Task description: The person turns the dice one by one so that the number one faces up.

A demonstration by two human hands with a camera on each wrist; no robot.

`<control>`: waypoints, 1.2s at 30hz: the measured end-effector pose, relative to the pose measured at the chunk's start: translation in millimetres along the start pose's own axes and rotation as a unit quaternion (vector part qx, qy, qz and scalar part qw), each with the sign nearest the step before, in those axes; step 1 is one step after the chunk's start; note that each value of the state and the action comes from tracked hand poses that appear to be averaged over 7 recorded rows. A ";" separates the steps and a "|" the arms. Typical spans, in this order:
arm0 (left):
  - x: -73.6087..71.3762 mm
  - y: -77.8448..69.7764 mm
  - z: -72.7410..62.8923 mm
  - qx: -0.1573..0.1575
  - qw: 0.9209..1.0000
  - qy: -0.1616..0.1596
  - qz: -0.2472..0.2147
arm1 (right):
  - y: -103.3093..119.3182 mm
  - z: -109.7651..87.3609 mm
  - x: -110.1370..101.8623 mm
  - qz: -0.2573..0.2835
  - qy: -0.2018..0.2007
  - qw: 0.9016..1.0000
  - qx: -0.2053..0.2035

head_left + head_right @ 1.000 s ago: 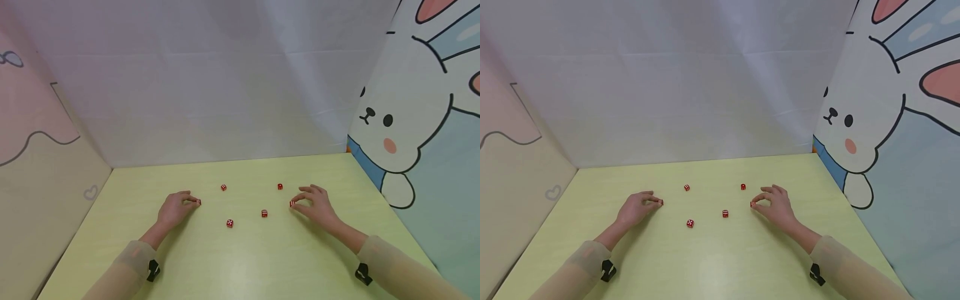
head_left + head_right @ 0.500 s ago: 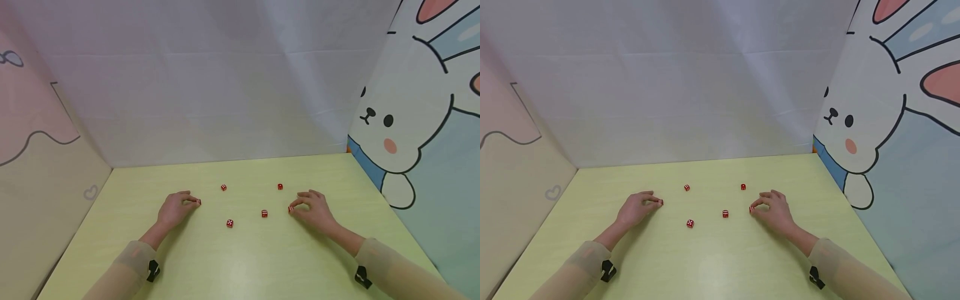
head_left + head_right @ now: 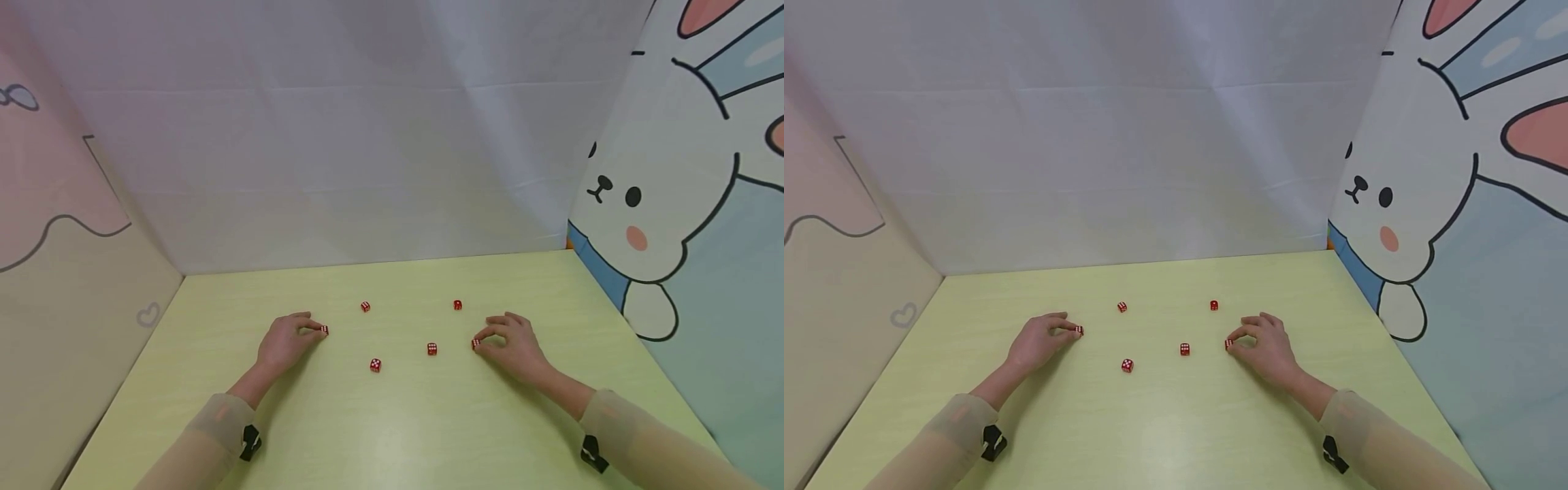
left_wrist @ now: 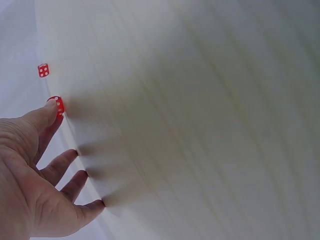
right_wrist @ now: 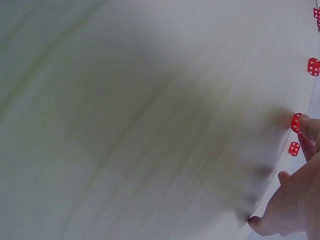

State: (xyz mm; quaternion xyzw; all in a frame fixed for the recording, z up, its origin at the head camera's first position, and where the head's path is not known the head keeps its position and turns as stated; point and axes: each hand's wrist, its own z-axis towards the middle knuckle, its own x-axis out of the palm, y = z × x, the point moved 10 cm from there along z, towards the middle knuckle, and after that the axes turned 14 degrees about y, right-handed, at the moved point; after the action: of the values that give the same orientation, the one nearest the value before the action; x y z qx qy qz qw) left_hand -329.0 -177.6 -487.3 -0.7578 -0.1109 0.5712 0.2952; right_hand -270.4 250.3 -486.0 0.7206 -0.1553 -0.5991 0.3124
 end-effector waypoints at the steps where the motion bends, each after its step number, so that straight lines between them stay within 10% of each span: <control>1: 0.0 -0.1 0.1 0.001 1.000 0.000 0.001 | -0.3 -0.2 0.2 0.000 0.000 1.000 0.001; 36: 3.2 3.7 4.9 0.002 1.000 0.001 0.006 | 10.4 1.8 -3.6 -0.128 -0.002 0.992 -0.017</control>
State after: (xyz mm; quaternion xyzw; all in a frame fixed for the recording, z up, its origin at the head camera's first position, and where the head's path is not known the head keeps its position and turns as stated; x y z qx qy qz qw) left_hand -333.2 -177.4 -492.8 -0.7586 -0.1046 0.5722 0.2936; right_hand -271.3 244.1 -476.8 0.7282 -0.0517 -0.6381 0.2449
